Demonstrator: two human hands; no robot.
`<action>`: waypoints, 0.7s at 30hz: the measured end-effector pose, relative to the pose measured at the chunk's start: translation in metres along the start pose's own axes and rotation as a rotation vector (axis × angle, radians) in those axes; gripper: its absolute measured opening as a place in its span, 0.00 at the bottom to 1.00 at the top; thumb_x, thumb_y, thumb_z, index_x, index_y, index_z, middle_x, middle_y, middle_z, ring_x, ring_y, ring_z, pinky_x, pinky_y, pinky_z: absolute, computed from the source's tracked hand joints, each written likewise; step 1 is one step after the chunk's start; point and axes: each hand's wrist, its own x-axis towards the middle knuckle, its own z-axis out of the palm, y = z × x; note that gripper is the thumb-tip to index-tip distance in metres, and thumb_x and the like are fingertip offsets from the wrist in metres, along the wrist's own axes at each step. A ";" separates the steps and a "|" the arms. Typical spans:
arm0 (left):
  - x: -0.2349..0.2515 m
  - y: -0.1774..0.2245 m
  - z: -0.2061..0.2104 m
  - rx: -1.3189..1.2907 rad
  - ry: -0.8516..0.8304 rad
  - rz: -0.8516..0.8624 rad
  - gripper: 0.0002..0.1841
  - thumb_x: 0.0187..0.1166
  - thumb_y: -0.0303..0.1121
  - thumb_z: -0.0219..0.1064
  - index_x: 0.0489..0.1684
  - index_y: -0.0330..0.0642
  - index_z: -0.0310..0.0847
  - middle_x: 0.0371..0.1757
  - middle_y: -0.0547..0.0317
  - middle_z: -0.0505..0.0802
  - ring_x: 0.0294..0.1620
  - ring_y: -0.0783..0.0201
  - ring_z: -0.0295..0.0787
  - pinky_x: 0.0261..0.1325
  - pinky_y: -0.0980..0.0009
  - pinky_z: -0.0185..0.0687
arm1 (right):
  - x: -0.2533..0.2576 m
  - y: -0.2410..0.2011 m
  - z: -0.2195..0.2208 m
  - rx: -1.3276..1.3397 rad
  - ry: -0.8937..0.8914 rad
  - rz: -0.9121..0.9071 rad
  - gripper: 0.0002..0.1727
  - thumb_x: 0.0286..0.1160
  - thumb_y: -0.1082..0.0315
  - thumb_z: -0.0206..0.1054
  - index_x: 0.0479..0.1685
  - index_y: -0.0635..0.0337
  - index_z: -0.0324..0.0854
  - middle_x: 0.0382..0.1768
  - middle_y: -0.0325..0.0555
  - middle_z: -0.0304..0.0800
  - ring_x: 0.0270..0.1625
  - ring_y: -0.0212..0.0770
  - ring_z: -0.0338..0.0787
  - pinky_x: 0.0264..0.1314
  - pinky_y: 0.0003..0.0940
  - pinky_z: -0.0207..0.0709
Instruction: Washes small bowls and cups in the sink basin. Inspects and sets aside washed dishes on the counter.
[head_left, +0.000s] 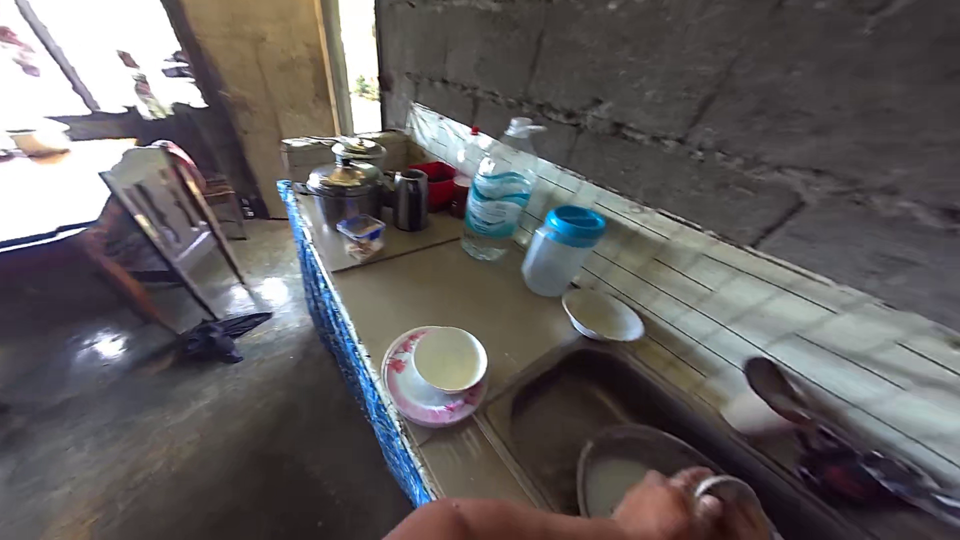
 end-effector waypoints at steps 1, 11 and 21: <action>-0.003 0.005 -0.002 0.047 -0.018 0.012 0.26 0.94 0.39 0.52 0.90 0.45 0.64 0.76 0.25 0.78 0.74 0.31 0.79 0.75 0.38 0.74 | 0.002 0.006 -0.002 -0.029 0.018 -0.006 0.16 0.80 0.71 0.65 0.51 0.79 0.88 0.58 0.77 0.88 0.66 0.73 0.88 0.72 0.62 0.78; -0.018 0.020 -0.059 0.493 0.047 0.542 0.30 0.72 0.14 0.68 0.76 0.43 0.82 0.75 0.30 0.82 0.75 0.34 0.81 0.74 0.44 0.79 | -0.034 -0.024 -0.034 0.209 -0.480 0.059 0.13 0.73 0.78 0.67 0.48 0.84 0.86 0.54 0.79 0.87 0.63 0.73 0.87 0.70 0.65 0.75; -0.083 0.016 -0.272 0.348 0.899 -0.109 0.21 0.94 0.32 0.49 0.74 0.26 0.74 0.67 0.30 0.86 0.70 0.42 0.85 0.76 0.46 0.74 | -0.054 0.018 -0.053 0.315 -0.432 0.268 0.14 0.72 0.79 0.69 0.49 0.87 0.85 0.53 0.81 0.87 0.59 0.70 0.88 0.69 0.59 0.77</action>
